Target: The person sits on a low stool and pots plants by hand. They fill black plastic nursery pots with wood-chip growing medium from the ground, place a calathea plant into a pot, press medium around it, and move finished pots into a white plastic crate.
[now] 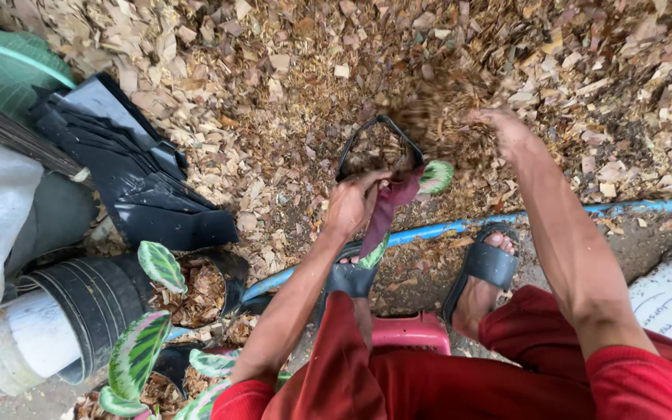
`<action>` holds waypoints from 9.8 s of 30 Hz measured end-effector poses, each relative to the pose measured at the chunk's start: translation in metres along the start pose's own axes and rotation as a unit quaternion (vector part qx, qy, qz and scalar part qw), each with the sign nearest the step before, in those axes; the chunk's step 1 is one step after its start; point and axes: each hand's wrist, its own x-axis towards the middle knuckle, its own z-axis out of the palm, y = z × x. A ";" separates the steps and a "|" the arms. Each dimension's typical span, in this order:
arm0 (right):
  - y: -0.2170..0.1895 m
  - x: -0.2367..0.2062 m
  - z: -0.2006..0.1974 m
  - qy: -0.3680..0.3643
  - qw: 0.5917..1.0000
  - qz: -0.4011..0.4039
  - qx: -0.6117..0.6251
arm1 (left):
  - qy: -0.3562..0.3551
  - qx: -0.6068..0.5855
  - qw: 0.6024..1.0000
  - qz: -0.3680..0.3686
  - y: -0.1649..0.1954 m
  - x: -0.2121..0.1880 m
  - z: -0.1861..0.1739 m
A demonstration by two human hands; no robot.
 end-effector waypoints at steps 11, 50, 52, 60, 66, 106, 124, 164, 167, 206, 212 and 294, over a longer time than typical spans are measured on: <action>-0.072 -0.025 0.119 -0.364 0.821 -0.039 -0.438 | -0.161 0.246 0.956 0.005 -0.023 -0.022 0.032; -0.062 -0.054 0.086 -0.091 0.808 -0.028 -0.581 | 0.027 0.018 0.999 0.016 -0.030 0.029 0.012; -0.029 -0.054 0.081 -0.106 0.747 -0.060 -0.654 | 0.001 -0.041 0.998 -0.043 -0.038 0.028 0.016; 0.026 -0.033 0.045 -0.016 0.824 -0.203 -0.530 | 0.004 -0.006 0.999 -0.050 -0.043 0.035 0.017; 0.005 -0.086 0.049 -0.035 0.993 -0.023 0.114 | -0.049 -0.047 0.993 -0.099 -0.026 0.058 0.002; -0.020 -0.076 0.102 -0.125 0.903 -0.132 -0.390 | -0.044 -0.001 0.997 0.059 -0.028 0.041 -0.010; 0.044 -0.062 0.109 0.087 0.876 -0.001 -0.474 | -0.045 0.269 0.961 0.036 -0.050 0.041 -0.027; 0.049 -0.076 0.104 0.020 0.884 -0.165 -0.437 | 0.151 0.133 0.959 0.197 -0.035 0.032 0.014; 0.061 -0.098 0.109 0.015 0.879 -0.174 -0.445 | -0.054 0.087 0.991 -0.089 -0.035 0.032 0.011; 0.035 -0.121 0.075 -0.132 0.959 -0.240 0.077 | 0.035 0.268 0.949 -0.164 -0.025 0.044 0.020; 0.048 -0.131 0.106 -0.001 0.880 -0.369 -0.299 | -0.011 0.073 0.995 -0.072 -0.034 0.029 -0.018; 0.046 -0.128 0.196 -0.120 0.694 -0.282 -0.651 | -0.131 -0.031 0.947 -0.292 -0.040 -0.002 -0.026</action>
